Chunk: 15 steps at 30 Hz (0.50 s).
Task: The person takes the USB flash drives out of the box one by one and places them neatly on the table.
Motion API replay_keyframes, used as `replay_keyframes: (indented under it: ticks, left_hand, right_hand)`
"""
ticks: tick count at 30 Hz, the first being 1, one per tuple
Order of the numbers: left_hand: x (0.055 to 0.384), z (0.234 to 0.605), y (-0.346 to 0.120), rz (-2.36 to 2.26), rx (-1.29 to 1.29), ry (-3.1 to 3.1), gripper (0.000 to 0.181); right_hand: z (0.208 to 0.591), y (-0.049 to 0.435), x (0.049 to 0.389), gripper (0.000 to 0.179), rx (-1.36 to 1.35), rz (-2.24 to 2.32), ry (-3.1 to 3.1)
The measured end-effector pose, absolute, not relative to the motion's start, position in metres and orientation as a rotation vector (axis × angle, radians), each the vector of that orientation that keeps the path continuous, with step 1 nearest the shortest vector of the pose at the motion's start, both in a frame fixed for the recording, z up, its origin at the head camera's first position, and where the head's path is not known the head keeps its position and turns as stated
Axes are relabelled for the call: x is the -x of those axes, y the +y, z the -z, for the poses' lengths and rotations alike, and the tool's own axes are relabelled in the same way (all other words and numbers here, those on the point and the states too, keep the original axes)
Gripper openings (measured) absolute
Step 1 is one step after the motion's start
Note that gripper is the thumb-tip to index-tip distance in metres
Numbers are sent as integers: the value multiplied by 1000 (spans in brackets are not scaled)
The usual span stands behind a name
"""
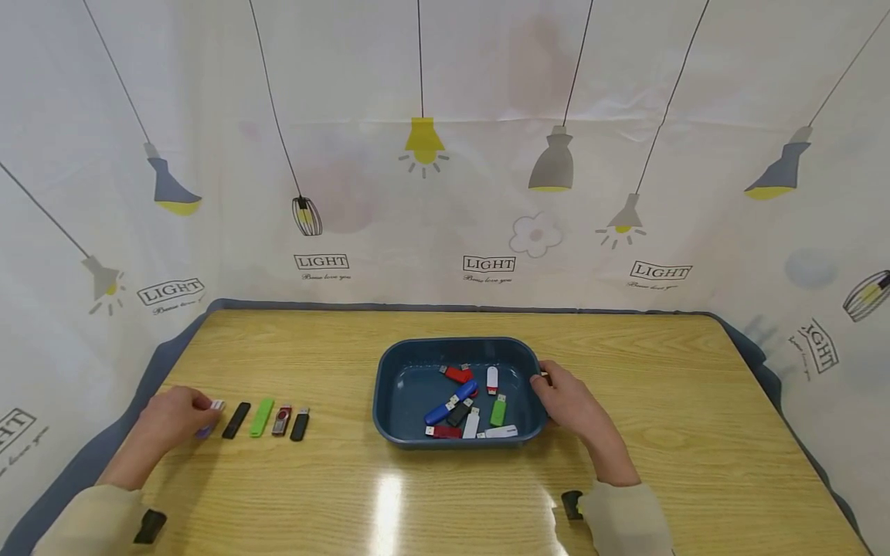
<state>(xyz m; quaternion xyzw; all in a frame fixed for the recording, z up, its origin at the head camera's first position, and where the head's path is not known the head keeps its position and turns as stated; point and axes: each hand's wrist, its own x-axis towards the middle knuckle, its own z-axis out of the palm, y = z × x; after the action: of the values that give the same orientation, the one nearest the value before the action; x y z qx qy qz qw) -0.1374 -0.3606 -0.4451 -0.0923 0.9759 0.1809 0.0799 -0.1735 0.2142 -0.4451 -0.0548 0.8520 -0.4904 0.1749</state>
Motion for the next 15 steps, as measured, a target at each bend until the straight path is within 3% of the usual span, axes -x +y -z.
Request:
replay_keyframes:
  ticks: [15]
  left_hand:
    - [136, 446, -360, -531, 275, 2914, 28]
  right_hand:
    - [445, 215, 173, 51, 169, 1386, 2421]
